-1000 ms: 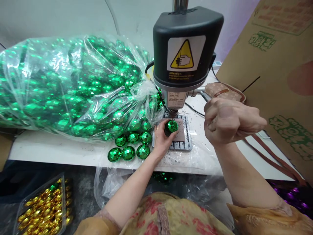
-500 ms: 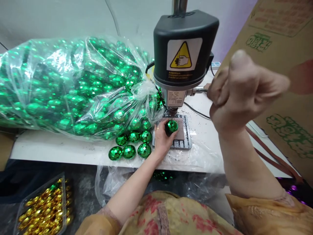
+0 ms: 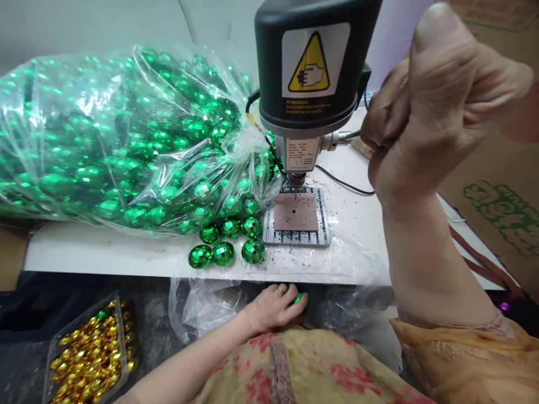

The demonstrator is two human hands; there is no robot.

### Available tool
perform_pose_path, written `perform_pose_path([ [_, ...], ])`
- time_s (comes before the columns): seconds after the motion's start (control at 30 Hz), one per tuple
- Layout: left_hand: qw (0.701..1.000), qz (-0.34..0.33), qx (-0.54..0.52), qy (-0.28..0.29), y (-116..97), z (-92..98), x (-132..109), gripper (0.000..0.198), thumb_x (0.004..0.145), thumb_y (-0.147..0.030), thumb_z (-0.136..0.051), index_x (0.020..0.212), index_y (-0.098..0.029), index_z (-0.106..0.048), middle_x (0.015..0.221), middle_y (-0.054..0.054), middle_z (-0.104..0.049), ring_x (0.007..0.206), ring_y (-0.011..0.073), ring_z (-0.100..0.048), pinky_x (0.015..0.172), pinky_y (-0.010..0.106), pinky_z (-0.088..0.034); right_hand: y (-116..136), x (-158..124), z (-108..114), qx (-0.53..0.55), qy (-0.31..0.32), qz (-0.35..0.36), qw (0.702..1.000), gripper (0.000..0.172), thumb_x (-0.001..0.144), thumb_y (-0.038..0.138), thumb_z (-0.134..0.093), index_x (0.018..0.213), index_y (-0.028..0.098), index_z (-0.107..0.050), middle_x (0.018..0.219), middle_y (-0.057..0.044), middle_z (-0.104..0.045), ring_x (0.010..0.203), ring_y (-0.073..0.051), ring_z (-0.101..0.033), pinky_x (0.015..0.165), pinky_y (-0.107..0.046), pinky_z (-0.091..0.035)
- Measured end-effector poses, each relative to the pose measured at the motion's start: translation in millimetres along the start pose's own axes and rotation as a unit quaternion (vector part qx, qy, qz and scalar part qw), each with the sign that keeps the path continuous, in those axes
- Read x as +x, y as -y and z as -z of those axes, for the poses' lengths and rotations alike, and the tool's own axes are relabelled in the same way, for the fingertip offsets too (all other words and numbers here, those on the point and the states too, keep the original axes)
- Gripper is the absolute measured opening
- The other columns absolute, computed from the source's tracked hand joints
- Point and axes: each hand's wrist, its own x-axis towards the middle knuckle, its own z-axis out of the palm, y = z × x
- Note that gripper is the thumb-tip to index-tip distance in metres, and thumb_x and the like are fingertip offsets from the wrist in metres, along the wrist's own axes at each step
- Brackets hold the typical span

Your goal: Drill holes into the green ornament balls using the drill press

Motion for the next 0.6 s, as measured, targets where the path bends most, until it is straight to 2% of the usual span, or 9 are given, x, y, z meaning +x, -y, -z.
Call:
perform_pose_path([
  [0.07, 1.0, 0.017, 0.012, -0.014, 0.0, 2.5, -7.7, 0.04, 0.091, -0.037, -0.068, 0.128, -0.024, -0.061, 0.099, 0.009, -0.074, 0.068, 0.0166, -0.065, 0.053, 0.026, -0.048, 0.5, 0.7, 0.7, -0.01, 0.004, -0.009, 1.0, 0.058, 0.094, 0.039, -0.061, 0.049, 0.023, -0.027, 0.043, 0.005, -0.03, 0.041, -0.005, -0.031, 0.055, -0.03, -0.018],
  [0.17, 0.984, -0.009, 0.052, -0.169, 0.5, 14.7, -11.7, 0.03, 0.087, -0.036, -0.074, 0.116, -0.028, -0.065, 0.086, 0.003, -0.069, 0.064, 0.0148, -0.061, 0.054, 0.026, -0.047, -1.1, 1.6, 3.2, -0.027, 0.007, -0.012, 1.0, 0.059, 0.094, 0.039, -0.062, 0.047, 0.022, -0.03, 0.043, 0.005, -0.032, 0.041, -0.004, -0.031, 0.054, -0.03, -0.019],
  [0.2, 0.971, 0.022, 0.084, -0.224, 1.6, 20.7, -10.4, 0.029, 0.085, -0.032, -0.077, 0.112, -0.029, -0.066, 0.085, 0.003, -0.068, 0.067, 0.0156, -0.061, 0.058, 0.027, -0.049, -2.3, 1.8, 4.1, -0.023, 0.008, -0.007, 1.0, 0.059, 0.093, 0.039, -0.063, 0.046, 0.021, -0.032, 0.042, 0.005, -0.03, 0.04, -0.004, -0.031, 0.052, -0.029, -0.019],
  [0.27, 0.935, 0.163, 0.15, -0.276, 6.4, 33.4, -4.0, 0.034, 0.082, -0.029, -0.08, 0.113, -0.028, -0.067, 0.096, 0.008, -0.068, 0.083, 0.0212, -0.066, 0.071, 0.033, -0.054, -5.1, 2.3, 5.8, -0.004, 0.012, 0.008, 1.0, 0.058, 0.091, 0.037, -0.067, 0.044, 0.02, -0.036, 0.042, 0.007, -0.025, 0.038, -0.003, -0.031, 0.05, -0.029, -0.018],
  [0.33, 0.897, 0.311, 0.18, -0.256, 14.0, 43.9, 4.5, 0.039, 0.085, -0.033, -0.078, 0.122, -0.026, -0.065, 0.114, 0.014, -0.066, 0.102, 0.0285, -0.067, 0.085, 0.04, -0.056, -7.5, 2.7, 6.8, 0.007, 0.016, 0.016, 1.0, 0.057, 0.089, 0.036, -0.069, 0.044, 0.019, -0.039, 0.043, 0.007, -0.021, 0.037, -0.003, -0.032, 0.049, -0.028, -0.018],
  [0.4, 0.884, 0.387, 0.164, -0.203, 21.9, 48.8, 11.0, 0.038, 0.093, -0.039, -0.069, 0.127, -0.023, -0.063, 0.122, 0.016, -0.065, 0.107, 0.0294, -0.068, 0.086, 0.038, -0.055, -8.9, 2.9, 6.9, 0.004, 0.008, 0.019, 1.0, 0.058, 0.089, 0.04, -0.07, 0.044, 0.019, -0.039, 0.043, 0.007, -0.02, 0.037, -0.003, -0.031, 0.048, -0.029, -0.017],
  [0.47, 0.889, 0.399, 0.14, -0.175, 27.1, 47.5, 13.3, 0.032, 0.098, -0.039, -0.06, 0.125, -0.022, -0.064, 0.121, 0.015, -0.066, 0.1, 0.0258, -0.07, 0.078, 0.032, -0.055, -9.8, 3.1, 6.7, -0.006, -0.005, 0.016, 1.0, 0.061, 0.089, 0.044, -0.068, 0.044, 0.02, -0.036, 0.043, 0.007, -0.021, 0.037, -0.003, -0.029, 0.047, -0.029, -0.015],
  [0.53, 0.897, 0.384, 0.124, -0.181, 28.5, 42.9, 13.0, 0.025, 0.1, -0.037, -0.058, 0.118, -0.023, -0.067, 0.119, 0.013, -0.068, 0.092, 0.0224, -0.071, 0.072, 0.029, -0.054, -11.3, 3.4, 6.9, -0.005, -0.004, 0.016, 1.0, 0.061, 0.088, 0.046, -0.068, 0.043, 0.021, -0.036, 0.042, 0.007, -0.022, 0.036, -0.004, -0.029, 0.045, -0.031, -0.015],
  [0.6, 0.903, 0.369, 0.105, -0.195, 27.0, 39.3, 13.3, 0.021, 0.099, -0.034, -0.059, 0.115, -0.024, -0.068, 0.116, 0.012, -0.067, 0.091, 0.0212, -0.071, 0.074, 0.028, -0.054, -13.6, 4.0, 7.6, 0.002, 0.008, 0.02, 1.0, 0.059, 0.087, 0.045, -0.071, 0.043, 0.022, -0.038, 0.041, 0.007, -0.023, 0.035, -0.005, -0.029, 0.043, -0.031, -0.016],
])
